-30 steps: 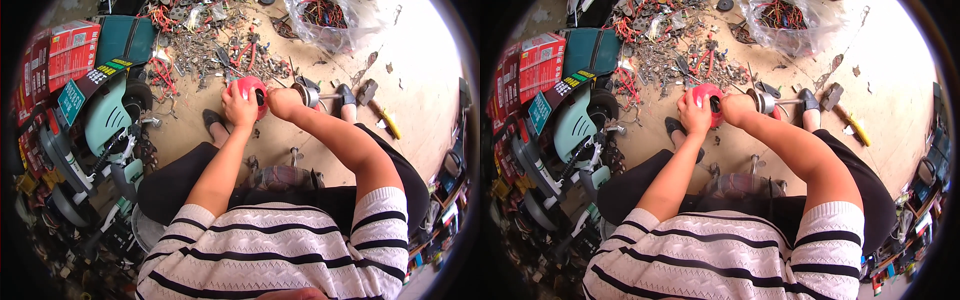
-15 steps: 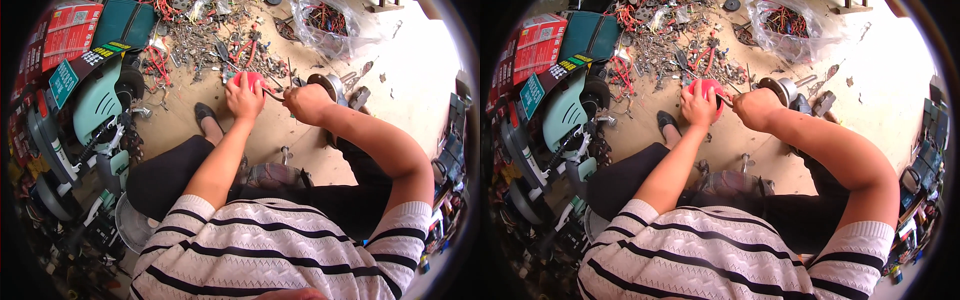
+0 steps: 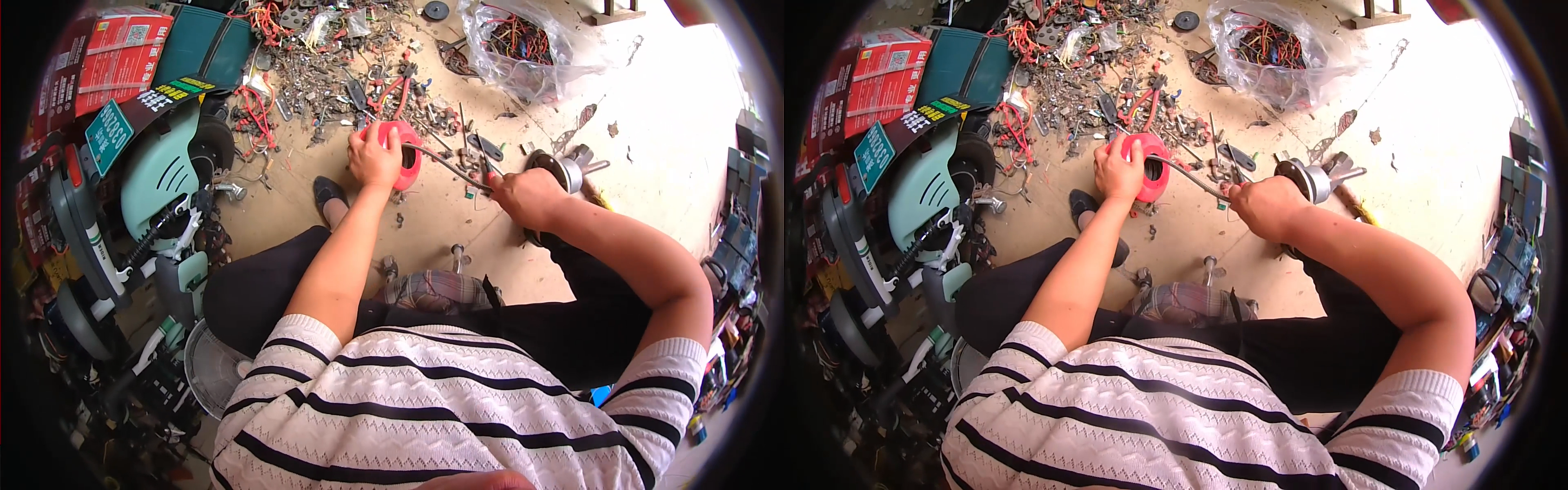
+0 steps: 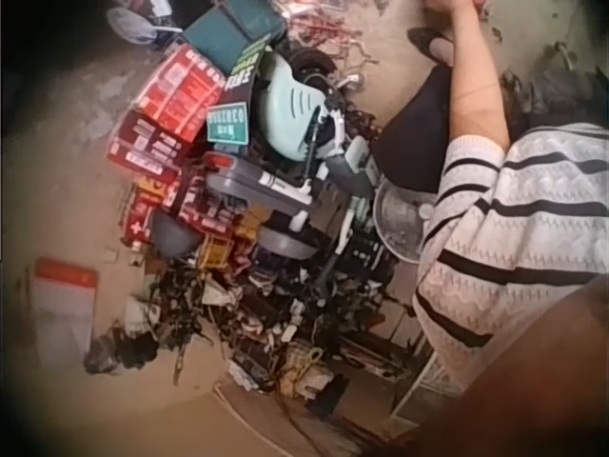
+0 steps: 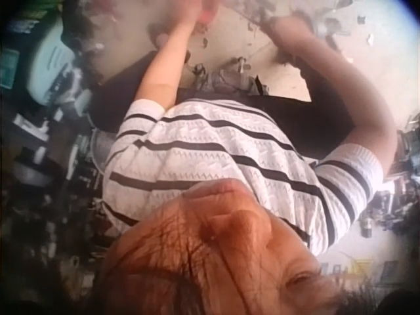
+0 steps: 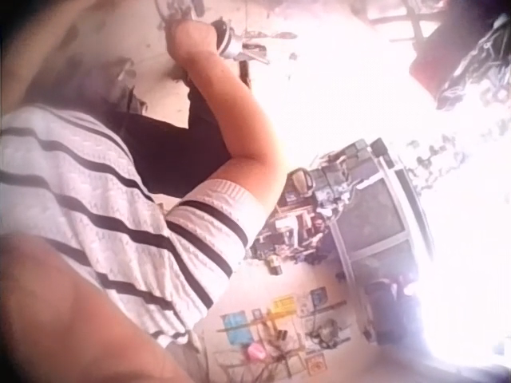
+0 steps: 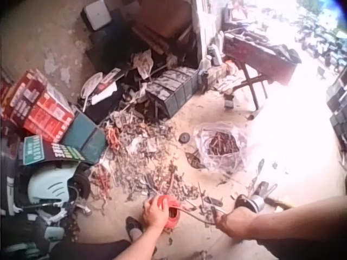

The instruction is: The person disassembles a red plastic motorcycle component, using a screwdriver to remove internal screws and a hammer to tap out a metal shaft.

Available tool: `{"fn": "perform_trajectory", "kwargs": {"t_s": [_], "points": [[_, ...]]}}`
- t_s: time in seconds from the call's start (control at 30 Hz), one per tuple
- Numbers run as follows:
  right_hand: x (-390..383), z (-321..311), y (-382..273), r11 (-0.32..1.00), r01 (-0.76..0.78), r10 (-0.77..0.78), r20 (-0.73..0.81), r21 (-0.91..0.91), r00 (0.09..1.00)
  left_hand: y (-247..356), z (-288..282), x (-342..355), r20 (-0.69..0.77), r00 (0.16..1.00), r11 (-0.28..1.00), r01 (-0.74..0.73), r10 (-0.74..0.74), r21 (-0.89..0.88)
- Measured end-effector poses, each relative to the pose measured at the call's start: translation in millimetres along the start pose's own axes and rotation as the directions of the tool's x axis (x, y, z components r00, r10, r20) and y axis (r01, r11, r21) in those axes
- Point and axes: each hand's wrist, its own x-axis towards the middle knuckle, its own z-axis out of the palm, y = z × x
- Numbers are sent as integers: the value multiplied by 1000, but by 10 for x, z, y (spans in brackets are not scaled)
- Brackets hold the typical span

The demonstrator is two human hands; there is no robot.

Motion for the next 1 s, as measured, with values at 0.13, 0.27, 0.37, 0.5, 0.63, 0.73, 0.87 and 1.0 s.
{"fn": "perform_trajectory", "kwargs": {"t_s": [0.13, 0.27, 0.37, 0.5, 0.63, 0.73, 0.87, 1.0], "points": [[214, 171, 433, 985, -166, 168, 38, -49, 985, -106, 1, 95, 68, 997, 998, 49, -46, -43], [495, 368, 780, 973, -232, 232, -93, 9, 968, -180, -4, 92, 91, 995, 995, 40, -31, -94], [658, 530, 875, 974, -226, 228, -90, 27, 970, -246, -27, 57, 55, 998, 992, 10, -3, -126], [791, 625, 853, 957, -285, 283, 44, 59, 958, -267, -62, -26, 26, 998, 986, -44, 48, -164], [986, 537, 577, 923, -363, 329, 233, 124, 915, -188, -71, -78, 43, 998, 995, -46, 50, -90], [1294, 470, 69, 871, -246, 228, 96, 425, 969, -109, -74, -105, 46, 997, 994, -56, 61, -95], [1718, 386, -368, 826, -229, 278, -18, 515, 960, -40, -95, -128, 20, 996, 995, -89, 90, -34], [1753, 446, -410, 873, -233, 274, -36, 428, 961, 13, -84, -155, 15, 998, 997, -67, 68, -45]]}}
